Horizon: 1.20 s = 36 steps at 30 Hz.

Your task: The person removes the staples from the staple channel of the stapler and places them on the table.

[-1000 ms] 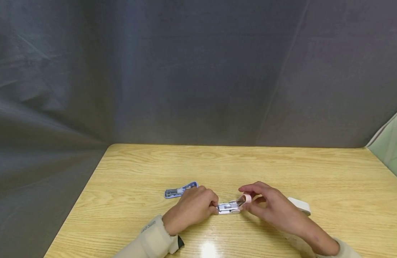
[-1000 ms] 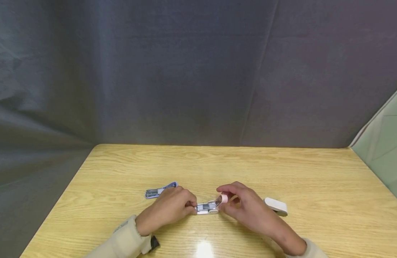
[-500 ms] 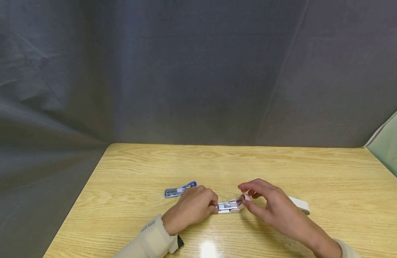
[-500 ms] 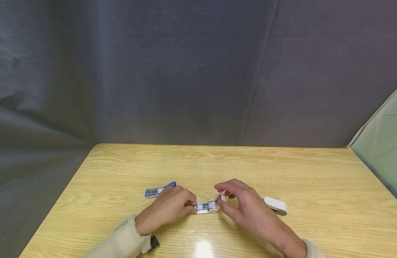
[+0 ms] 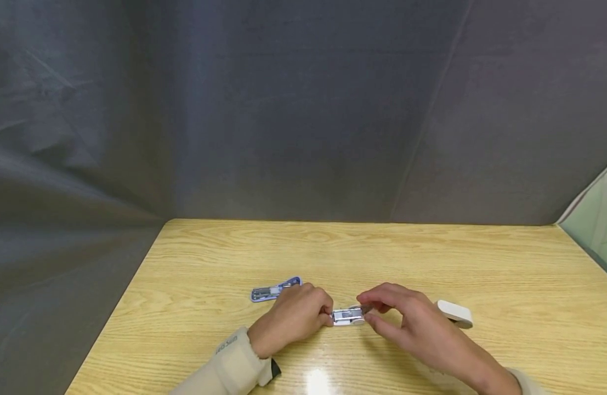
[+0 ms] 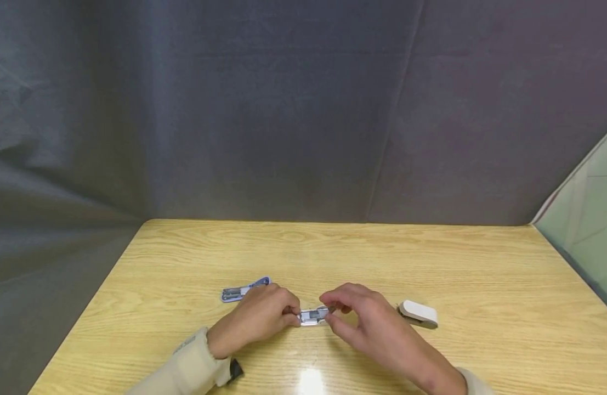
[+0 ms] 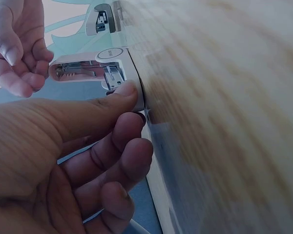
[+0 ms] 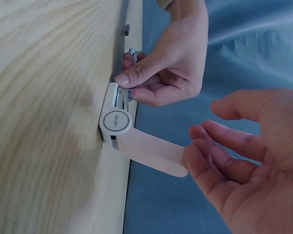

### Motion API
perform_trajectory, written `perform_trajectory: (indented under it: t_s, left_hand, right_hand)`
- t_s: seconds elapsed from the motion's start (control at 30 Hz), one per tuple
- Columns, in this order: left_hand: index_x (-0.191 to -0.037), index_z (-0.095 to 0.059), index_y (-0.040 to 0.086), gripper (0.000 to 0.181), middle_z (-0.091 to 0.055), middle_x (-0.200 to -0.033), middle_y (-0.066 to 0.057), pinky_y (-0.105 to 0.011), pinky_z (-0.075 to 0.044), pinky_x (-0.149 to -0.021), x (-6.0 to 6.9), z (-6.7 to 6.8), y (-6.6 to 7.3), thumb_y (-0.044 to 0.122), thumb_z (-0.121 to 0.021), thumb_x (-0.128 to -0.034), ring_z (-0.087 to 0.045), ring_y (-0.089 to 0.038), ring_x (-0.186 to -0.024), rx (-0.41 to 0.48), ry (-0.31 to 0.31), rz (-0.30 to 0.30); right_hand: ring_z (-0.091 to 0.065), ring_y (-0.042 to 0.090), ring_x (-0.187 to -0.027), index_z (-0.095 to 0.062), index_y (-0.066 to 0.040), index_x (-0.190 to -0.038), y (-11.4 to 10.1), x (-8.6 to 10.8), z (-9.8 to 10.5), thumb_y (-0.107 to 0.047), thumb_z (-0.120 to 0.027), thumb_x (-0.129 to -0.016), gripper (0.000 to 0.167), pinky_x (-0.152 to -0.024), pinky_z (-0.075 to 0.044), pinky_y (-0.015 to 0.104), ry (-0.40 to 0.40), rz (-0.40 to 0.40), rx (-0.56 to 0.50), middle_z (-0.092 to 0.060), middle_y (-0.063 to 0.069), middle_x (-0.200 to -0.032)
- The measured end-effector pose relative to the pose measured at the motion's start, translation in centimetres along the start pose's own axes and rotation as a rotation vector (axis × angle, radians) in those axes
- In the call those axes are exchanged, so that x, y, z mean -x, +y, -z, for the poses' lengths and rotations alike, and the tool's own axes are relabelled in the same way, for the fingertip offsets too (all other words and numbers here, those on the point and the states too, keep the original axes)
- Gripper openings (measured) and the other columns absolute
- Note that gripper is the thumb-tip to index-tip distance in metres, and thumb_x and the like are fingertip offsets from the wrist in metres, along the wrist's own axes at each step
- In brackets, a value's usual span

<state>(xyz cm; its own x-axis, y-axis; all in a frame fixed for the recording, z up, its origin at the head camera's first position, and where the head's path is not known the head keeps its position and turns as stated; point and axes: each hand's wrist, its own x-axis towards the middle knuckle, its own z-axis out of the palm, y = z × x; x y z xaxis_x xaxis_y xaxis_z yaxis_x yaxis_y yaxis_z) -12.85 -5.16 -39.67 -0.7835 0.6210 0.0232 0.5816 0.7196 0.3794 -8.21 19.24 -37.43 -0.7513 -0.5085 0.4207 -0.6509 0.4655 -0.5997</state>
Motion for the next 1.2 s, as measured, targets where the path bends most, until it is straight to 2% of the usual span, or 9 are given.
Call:
perform_trajectory:
  t_s: [0.2,0.37,0.57,0.73,0.83,0.97,1.07,1.2]
  left_hand:
    - [-0.069,-0.073,0.026,0.021,-0.057,-0.064,0.021,-0.022,-0.038,-0.054,0.0,0.0,-0.1,0.026,-0.084,-0.0869,-0.046,0.0,-0.052,0.005,-0.007,-0.002]
    - [-0.07,-0.073,0.026,0.021,-0.058,-0.065,0.021,-0.022,-0.039,-0.054,0.0,0.1,-0.1,0.027,-0.084,-0.0868,-0.047,0.001,-0.053,-0.006,-0.012,0.0]
    - [-0.069,-0.072,0.025,0.021,-0.056,-0.063,0.021,-0.022,-0.038,-0.053,-0.1,0.0,-0.1,0.026,-0.085,-0.0863,-0.045,0.0,-0.052,0.007,-0.009,0.001]
    - [-0.068,-0.071,0.025,0.023,-0.055,-0.062,0.021,-0.021,-0.037,-0.051,-0.1,0.0,-0.1,0.027,-0.085,-0.0857,-0.044,0.0,-0.051,0.004,0.001,-0.01]
    - [-0.068,-0.071,0.025,0.022,-0.056,-0.063,0.021,-0.021,-0.038,-0.051,-0.1,-0.1,-0.1,0.026,-0.085,-0.0861,-0.045,0.001,-0.051,0.006,0.0,-0.01]
    - [-0.07,-0.073,0.025,0.02,-0.057,-0.064,0.021,-0.021,-0.038,-0.052,-0.1,0.0,-0.1,0.026,-0.084,-0.0863,-0.046,0.001,-0.051,0.012,-0.001,-0.006]
    - [-0.07,-0.073,0.025,0.02,-0.058,-0.064,0.021,-0.021,-0.039,-0.051,-0.1,0.0,-0.1,0.026,-0.084,-0.0863,-0.046,0.001,-0.051,0.013,-0.003,-0.006]
    - [-0.07,-0.073,0.025,0.02,-0.058,-0.064,0.021,-0.021,-0.039,-0.052,-0.2,0.0,-0.1,0.026,-0.085,-0.0863,-0.046,0.001,-0.051,0.016,-0.009,-0.003]
  right_hand:
    - [-0.06,0.002,-0.082,-0.073,-0.018,-0.115,-0.1,-0.1,-0.2,-0.009,-0.073,-0.097,0.019,-0.058,-0.05,0.023,-0.037,-0.032,0.013,-0.07,-0.009,-0.105]
    - [-0.058,0.0,-0.076,-0.074,-0.012,-0.114,-0.2,-0.3,-0.5,-0.012,-0.07,-0.099,0.015,-0.057,-0.049,0.022,-0.109,-0.078,-0.028,-0.068,-0.012,-0.096]
    - [-0.06,-0.001,-0.076,-0.074,-0.012,-0.113,-0.2,-0.5,-1.3,-0.006,-0.071,-0.097,0.017,-0.058,-0.051,0.022,-0.141,-0.048,-0.07,-0.069,-0.014,-0.097]
    - [-0.06,-0.002,-0.074,-0.074,-0.008,-0.112,-0.1,-0.5,-1.7,-0.006,-0.07,-0.098,0.014,-0.06,-0.052,0.022,-0.138,-0.032,-0.054,-0.07,-0.01,-0.096]
    - [-0.06,-0.003,-0.073,-0.074,-0.005,-0.11,0.0,-0.7,-1.9,-0.005,-0.07,-0.097,0.014,-0.059,-0.051,0.022,-0.131,-0.041,0.0,-0.072,-0.006,-0.096]
    - [-0.056,-0.004,-0.068,-0.075,-0.003,-0.108,0.0,-0.9,-2.2,-0.003,-0.073,-0.094,0.014,-0.058,-0.05,0.023,-0.132,-0.057,0.131,-0.075,0.001,-0.097]
    - [-0.06,0.0,-0.072,-0.075,-0.005,-0.106,0.0,-1.0,-2.5,-0.003,-0.074,-0.093,0.014,-0.062,-0.053,0.027,-0.144,-0.062,0.228,-0.075,0.001,-0.098]
    - [-0.061,0.003,-0.076,-0.075,-0.006,-0.105,0.1,-1.1,-2.8,-0.005,-0.073,-0.094,0.011,-0.061,-0.051,0.026,-0.158,-0.064,0.288,-0.075,-0.001,-0.098]
